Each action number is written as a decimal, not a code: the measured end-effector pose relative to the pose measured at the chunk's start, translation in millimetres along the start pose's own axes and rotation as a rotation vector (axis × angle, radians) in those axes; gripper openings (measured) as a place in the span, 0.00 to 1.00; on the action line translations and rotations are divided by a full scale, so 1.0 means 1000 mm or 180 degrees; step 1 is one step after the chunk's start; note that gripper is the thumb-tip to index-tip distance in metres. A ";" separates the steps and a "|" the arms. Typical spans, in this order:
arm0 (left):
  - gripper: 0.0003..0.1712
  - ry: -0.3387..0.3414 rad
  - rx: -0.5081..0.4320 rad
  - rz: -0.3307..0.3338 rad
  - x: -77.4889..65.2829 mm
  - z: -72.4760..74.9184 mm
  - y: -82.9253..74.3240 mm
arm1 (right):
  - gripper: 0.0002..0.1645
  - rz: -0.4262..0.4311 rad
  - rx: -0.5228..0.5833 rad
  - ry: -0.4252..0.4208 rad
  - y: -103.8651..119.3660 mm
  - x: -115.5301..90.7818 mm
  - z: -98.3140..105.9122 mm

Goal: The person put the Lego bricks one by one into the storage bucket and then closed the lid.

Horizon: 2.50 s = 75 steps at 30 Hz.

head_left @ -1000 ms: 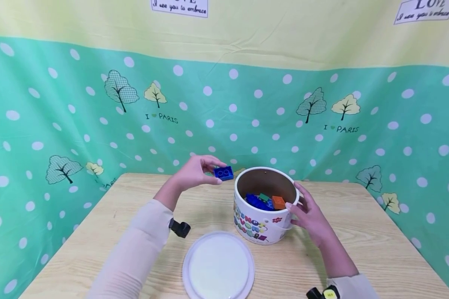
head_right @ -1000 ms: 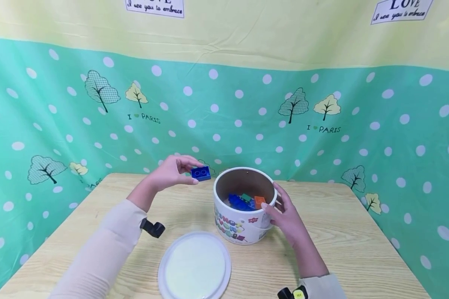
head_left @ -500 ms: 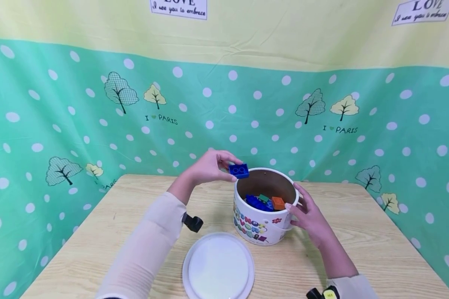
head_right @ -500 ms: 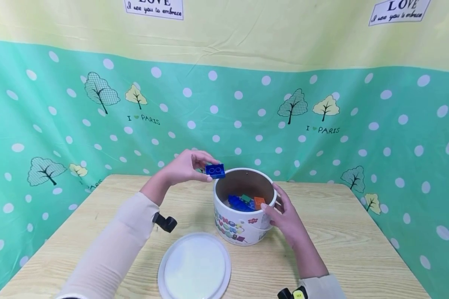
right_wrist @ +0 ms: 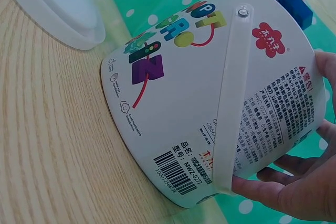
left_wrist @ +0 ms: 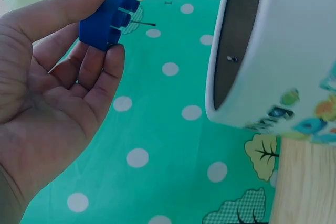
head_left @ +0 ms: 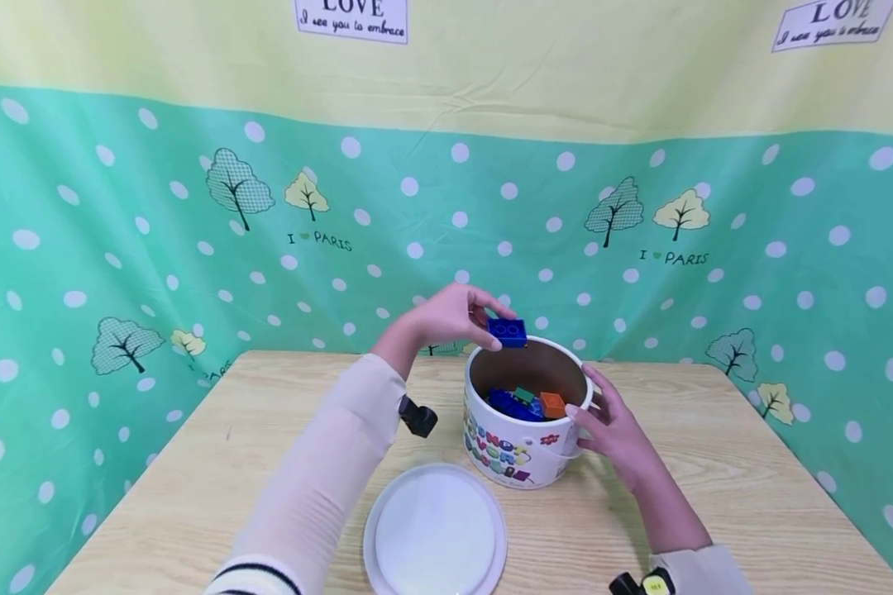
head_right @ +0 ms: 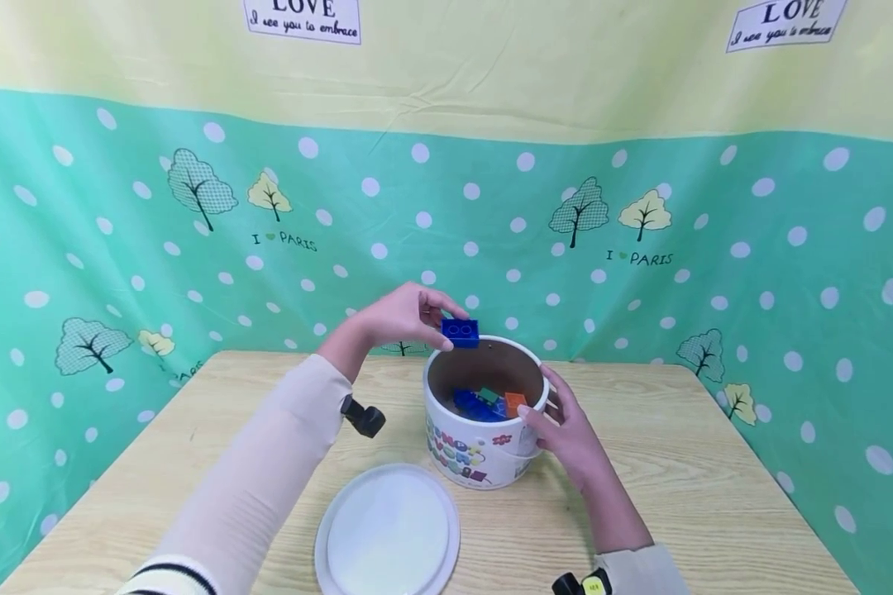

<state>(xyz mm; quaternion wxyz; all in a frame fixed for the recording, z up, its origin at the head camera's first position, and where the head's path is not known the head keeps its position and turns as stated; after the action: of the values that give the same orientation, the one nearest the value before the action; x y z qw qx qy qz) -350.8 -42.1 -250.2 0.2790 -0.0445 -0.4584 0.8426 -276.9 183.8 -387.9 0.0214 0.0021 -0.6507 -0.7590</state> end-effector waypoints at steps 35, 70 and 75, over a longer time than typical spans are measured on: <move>0.26 0.0267 -0.0777 0.0771 0.048 -0.042 0.051 | 0.50 0.0012 -0.0062 -0.0026 -0.001 -0.002 -0.001; 0.19 -0.0815 -0.0624 0.0298 -0.022 0.007 0.072 | 0.52 0.0122 -0.0433 0.0054 0.010 0.002 -0.001; 0.18 -0.0940 -0.0664 0.0218 -0.045 0.012 0.074 | 0.51 0.0190 -0.0690 -0.0104 0.017 -0.003 0.005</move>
<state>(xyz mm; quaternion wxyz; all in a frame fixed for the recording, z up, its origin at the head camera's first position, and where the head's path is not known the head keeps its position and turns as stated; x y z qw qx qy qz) -348.5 -105.6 -310.8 0.1737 0.0355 -0.5776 0.7968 -274.0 186.1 -370.4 0.0334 -0.0320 -0.5648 -0.8240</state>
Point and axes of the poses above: each hand's wrist, its own x-axis towards the middle knuckle, its own z-axis out of the back of the hand, y = z × x, the point moved 7 cm from there along x, towards the middle knuckle, and after that the axes turned 7 degrees about -y, right-handed, at the moved point
